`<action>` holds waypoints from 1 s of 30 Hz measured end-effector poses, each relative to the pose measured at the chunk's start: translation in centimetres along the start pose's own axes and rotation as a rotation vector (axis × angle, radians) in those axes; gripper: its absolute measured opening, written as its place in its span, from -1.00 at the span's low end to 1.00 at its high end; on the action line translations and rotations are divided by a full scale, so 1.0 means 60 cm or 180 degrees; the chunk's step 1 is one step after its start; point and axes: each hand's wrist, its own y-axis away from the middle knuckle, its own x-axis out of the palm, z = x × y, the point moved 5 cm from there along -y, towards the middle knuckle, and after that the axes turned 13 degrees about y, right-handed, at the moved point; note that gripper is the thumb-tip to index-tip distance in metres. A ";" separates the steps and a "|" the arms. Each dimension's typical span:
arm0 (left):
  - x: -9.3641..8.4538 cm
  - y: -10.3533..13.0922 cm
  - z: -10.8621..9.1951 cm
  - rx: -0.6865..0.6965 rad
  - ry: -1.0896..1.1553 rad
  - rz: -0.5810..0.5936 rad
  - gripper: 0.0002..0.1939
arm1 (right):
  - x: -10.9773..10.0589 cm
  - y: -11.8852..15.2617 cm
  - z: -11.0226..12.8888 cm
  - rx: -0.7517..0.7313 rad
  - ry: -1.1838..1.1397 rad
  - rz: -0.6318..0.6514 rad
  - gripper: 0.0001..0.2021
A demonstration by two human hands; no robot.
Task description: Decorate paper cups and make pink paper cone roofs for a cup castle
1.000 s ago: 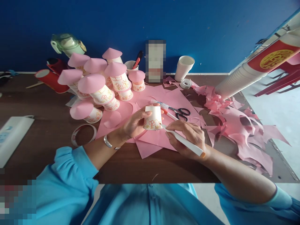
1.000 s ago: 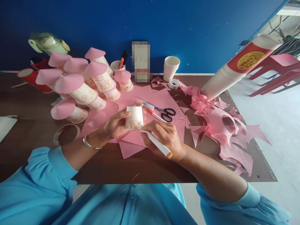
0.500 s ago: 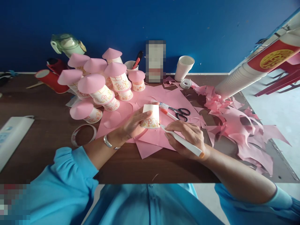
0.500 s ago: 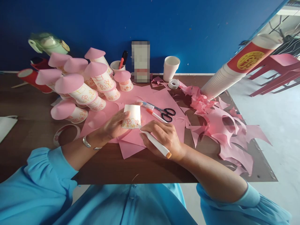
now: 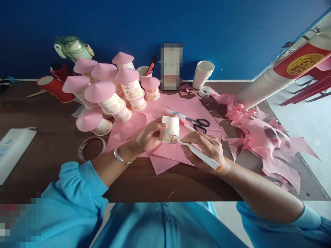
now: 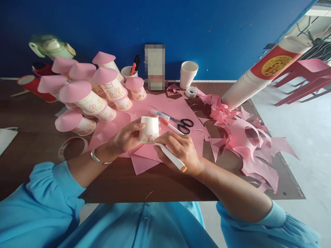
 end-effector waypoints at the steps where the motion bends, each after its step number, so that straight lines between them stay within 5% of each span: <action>1: -0.001 0.000 0.001 -0.0017 0.0004 -0.0036 -0.63 | 0.001 0.002 -0.001 0.0000 -0.0024 0.0012 -0.82; 30: 0.001 -0.003 0.001 -0.0117 0.0259 -0.0046 -0.59 | -0.005 -0.007 0.002 0.0063 0.0195 0.0030 -0.85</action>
